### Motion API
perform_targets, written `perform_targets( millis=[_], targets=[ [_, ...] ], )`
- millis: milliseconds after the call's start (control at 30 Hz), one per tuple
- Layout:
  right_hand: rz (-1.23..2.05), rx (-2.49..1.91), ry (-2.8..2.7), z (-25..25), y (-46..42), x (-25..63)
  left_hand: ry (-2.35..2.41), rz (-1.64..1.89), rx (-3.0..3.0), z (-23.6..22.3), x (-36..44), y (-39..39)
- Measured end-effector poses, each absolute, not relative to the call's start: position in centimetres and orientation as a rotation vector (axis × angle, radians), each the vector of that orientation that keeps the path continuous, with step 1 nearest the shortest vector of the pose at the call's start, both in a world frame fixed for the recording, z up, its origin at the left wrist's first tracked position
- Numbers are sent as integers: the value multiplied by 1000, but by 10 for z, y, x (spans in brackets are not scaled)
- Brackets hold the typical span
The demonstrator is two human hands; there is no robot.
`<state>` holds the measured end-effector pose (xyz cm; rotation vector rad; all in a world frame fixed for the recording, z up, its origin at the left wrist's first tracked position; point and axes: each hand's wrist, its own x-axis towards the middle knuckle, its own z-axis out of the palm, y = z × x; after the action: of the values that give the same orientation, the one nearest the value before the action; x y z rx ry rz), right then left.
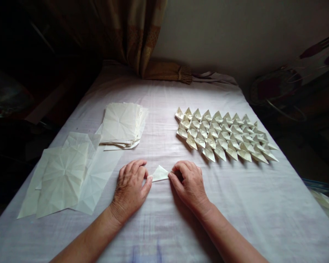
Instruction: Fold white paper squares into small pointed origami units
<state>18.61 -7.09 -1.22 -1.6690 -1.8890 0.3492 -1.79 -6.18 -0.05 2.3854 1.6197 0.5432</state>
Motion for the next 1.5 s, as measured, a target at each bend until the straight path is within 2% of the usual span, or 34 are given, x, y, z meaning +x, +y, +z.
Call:
perform_targets(
  millis=[267,567,833,1200,1500],
  targets=[
    [334,-1652,-1968,-8,-72,182,1520,493,2333,2,-24,-58],
    [149,-1831,-1967,-2,-72,156,1498,503,2321,3,-23,-57],
    [205,-1857,-1821,-12,-79,176,1509,522,2322,-1,-26,-58],
    [201,-1831,-1799,-15,-79,181,1653,580,2371,-1,23,-54],
    [243,-1813,-1800,-15,-79,186,1622,573,2401,-6,-21,-65]
  ],
)
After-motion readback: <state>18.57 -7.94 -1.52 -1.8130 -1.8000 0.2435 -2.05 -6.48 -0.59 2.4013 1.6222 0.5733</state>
